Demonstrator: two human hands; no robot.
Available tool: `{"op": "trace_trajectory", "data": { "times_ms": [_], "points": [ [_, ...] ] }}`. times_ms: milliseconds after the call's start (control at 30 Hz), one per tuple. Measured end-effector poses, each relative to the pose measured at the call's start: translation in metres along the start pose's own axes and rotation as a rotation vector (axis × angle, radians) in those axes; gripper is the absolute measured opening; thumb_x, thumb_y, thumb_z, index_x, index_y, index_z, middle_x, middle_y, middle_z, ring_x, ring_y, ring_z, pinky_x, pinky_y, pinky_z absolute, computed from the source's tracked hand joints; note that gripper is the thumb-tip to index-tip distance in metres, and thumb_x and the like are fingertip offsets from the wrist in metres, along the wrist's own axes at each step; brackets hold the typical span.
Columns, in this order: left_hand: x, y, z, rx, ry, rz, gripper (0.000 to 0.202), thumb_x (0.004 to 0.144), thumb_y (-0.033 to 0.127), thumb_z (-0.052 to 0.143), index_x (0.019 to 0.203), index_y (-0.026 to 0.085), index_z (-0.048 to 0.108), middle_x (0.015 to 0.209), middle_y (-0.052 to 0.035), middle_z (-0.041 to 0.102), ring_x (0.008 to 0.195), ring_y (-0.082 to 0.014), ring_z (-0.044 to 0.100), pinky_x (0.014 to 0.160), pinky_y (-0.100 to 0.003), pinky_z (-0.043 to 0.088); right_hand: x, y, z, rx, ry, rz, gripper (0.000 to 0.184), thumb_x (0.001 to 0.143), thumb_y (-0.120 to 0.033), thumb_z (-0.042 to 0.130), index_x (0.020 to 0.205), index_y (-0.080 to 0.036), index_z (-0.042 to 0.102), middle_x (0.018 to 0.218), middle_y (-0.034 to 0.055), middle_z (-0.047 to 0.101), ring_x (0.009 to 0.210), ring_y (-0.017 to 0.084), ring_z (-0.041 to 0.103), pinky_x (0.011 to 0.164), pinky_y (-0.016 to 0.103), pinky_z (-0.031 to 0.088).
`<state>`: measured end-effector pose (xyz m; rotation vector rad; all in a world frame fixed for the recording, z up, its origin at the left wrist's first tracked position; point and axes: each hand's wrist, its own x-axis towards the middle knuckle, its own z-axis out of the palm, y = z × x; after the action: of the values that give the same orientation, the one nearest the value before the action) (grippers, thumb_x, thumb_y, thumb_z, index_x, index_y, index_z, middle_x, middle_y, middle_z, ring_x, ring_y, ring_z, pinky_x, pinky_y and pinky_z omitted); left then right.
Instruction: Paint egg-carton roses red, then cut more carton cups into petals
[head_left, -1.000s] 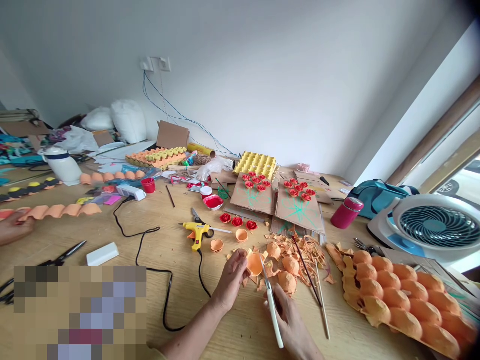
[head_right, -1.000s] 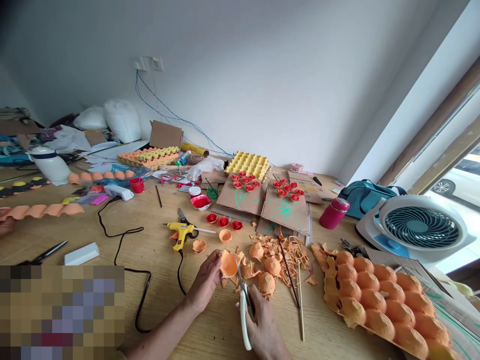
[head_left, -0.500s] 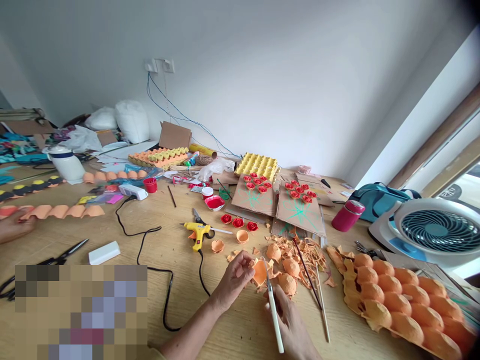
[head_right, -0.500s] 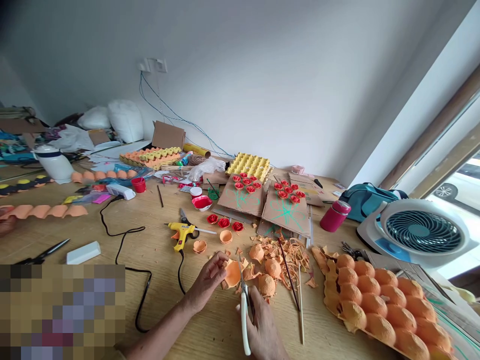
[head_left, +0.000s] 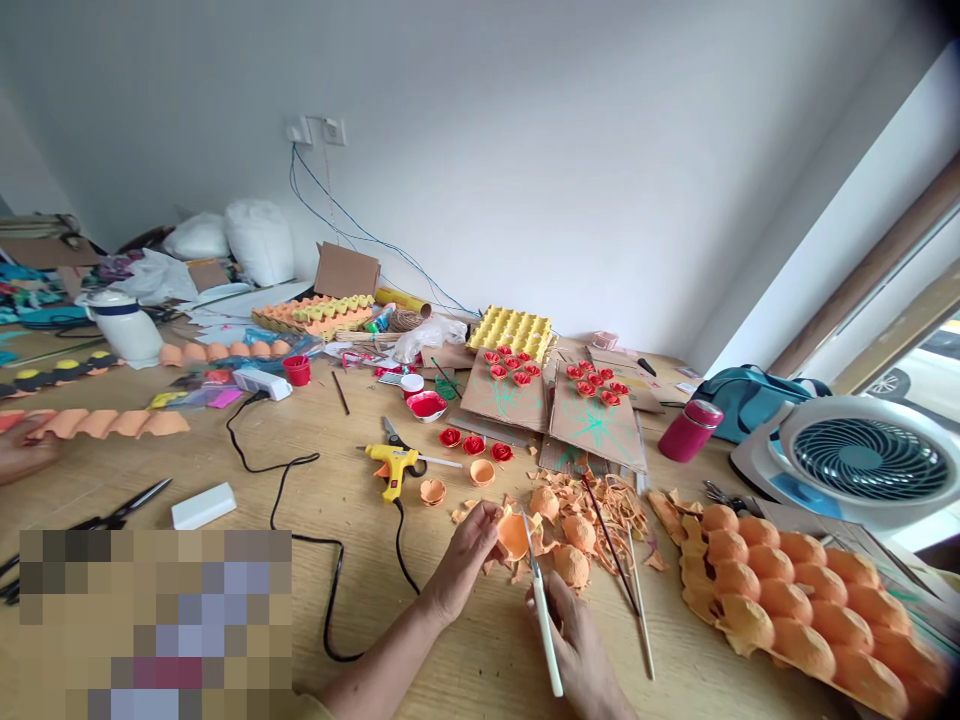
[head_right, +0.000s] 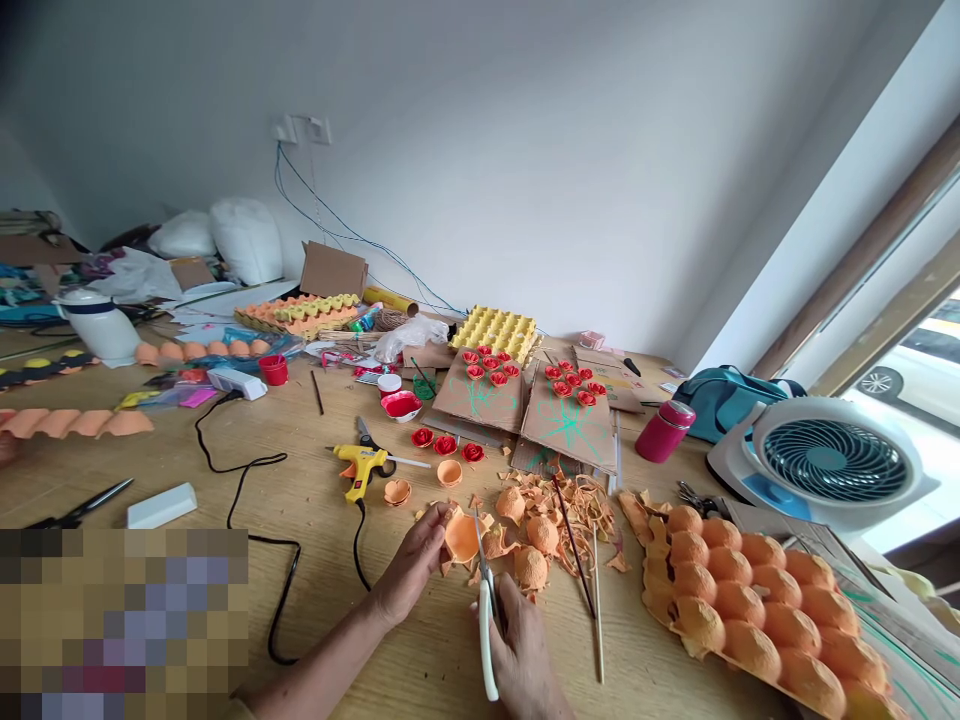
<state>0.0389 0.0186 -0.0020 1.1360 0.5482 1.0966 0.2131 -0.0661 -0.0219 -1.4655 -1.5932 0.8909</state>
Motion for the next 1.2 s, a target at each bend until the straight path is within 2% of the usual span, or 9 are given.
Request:
{"op": "trace_trajectory", "data": {
  "times_ms": [67, 133, 200, 333, 500, 667, 967, 1200],
  "points": [
    [-0.001, 0.0, 0.001, 0.027, -0.051, 0.026, 0.059, 0.08, 0.066, 0.072, 0.117, 0.022, 0.056, 0.103, -0.0042, 0.061, 0.084, -0.0162, 0.058, 0.075, -0.027, 0.05, 0.0, 0.002, 0.001, 0.007, 0.023, 0.002, 0.04, 0.096, -0.057, 0.048, 0.079, -0.021, 0.049, 0.074, -0.0019, 0.048, 0.069, 0.016, 0.042, 0.063, 0.026, 0.039],
    [-0.001, -0.002, 0.003, 0.081, -0.083, 0.054, 0.069, 0.075, 0.061, 0.079, 0.126, 0.024, 0.051, 0.114, -0.0077, 0.063, 0.094, -0.0194, 0.061, 0.08, -0.028, 0.05, 0.0, 0.004, 0.002, 0.012, 0.042, 0.005, 0.038, 0.096, -0.054, 0.049, 0.078, -0.021, 0.049, 0.072, -0.0026, 0.046, 0.068, 0.015, 0.04, 0.061, 0.026, 0.038],
    [-0.002, -0.003, 0.005, 0.159, -0.084, 0.073, 0.062, 0.08, 0.053, 0.079, 0.126, 0.023, 0.051, 0.115, -0.0094, 0.064, 0.099, -0.0211, 0.062, 0.084, -0.03, 0.051, 0.0, 0.006, 0.002, 0.014, 0.05, 0.005, 0.036, 0.096, -0.053, 0.05, 0.078, -0.021, 0.049, 0.071, -0.0031, 0.045, 0.067, 0.015, 0.039, 0.06, 0.026, 0.037],
    [-0.001, -0.003, 0.007, 0.292, -0.064, 0.108, 0.038, 0.088, 0.041, 0.07, 0.115, 0.019, 0.056, 0.107, -0.009, 0.066, 0.095, -0.0205, 0.064, 0.085, -0.031, 0.053, 0.001, 0.008, 0.0, 0.011, 0.038, 0.001, 0.037, 0.095, -0.054, 0.05, 0.079, -0.021, 0.052, 0.07, -0.0034, 0.045, 0.065, 0.015, 0.039, 0.059, 0.026, 0.034],
    [-0.002, 0.003, 0.009, 0.362, -0.056, 0.179, 0.03, 0.085, 0.027, 0.068, 0.111, 0.018, 0.056, 0.102, -0.007, 0.069, 0.089, -0.0178, 0.066, 0.078, -0.026, 0.054, 0.001, 0.006, -0.001, 0.01, 0.019, 0.007, 0.036, 0.094, -0.055, 0.053, 0.083, -0.02, 0.055, 0.072, -0.0021, 0.051, 0.067, 0.016, 0.044, 0.063, 0.027, 0.038],
    [-0.003, 0.007, 0.014, 0.394, -0.03, 0.182, 0.023, 0.081, 0.016, 0.064, 0.101, 0.018, 0.056, 0.092, -0.0026, 0.069, 0.08, -0.0139, 0.064, 0.074, -0.023, 0.053, -0.001, 0.001, -0.002, 0.023, -0.002, 0.022, 0.039, 0.091, -0.057, 0.056, 0.083, -0.019, 0.056, 0.077, 0.0005, 0.056, 0.071, 0.017, 0.048, 0.064, 0.027, 0.041],
    [-0.005, 0.01, 0.019, 0.429, -0.014, 0.173, 0.022, 0.078, 0.013, 0.064, 0.098, 0.019, 0.056, 0.087, -0.001, 0.066, 0.076, -0.0137, 0.063, 0.073, -0.023, 0.055, -0.002, -0.007, -0.006, 0.035, -0.065, 0.033, 0.04, 0.093, -0.057, 0.053, 0.092, -0.018, 0.061, 0.081, 0.0022, 0.06, 0.079, 0.021, 0.055, 0.072, 0.03, 0.045],
    [-0.005, 0.007, 0.016, 0.444, -0.026, 0.187, 0.025, 0.081, 0.017, 0.064, 0.105, 0.018, 0.058, 0.091, -0.0026, 0.068, 0.08, -0.0151, 0.065, 0.075, -0.025, 0.055, -0.001, -0.007, -0.004, 0.005, -0.016, 0.043, 0.033, 0.092, -0.051, 0.056, 0.082, -0.02, 0.053, 0.074, -0.0015, 0.052, 0.069, 0.016, 0.045, 0.064, 0.027, 0.039]
  ]
}}
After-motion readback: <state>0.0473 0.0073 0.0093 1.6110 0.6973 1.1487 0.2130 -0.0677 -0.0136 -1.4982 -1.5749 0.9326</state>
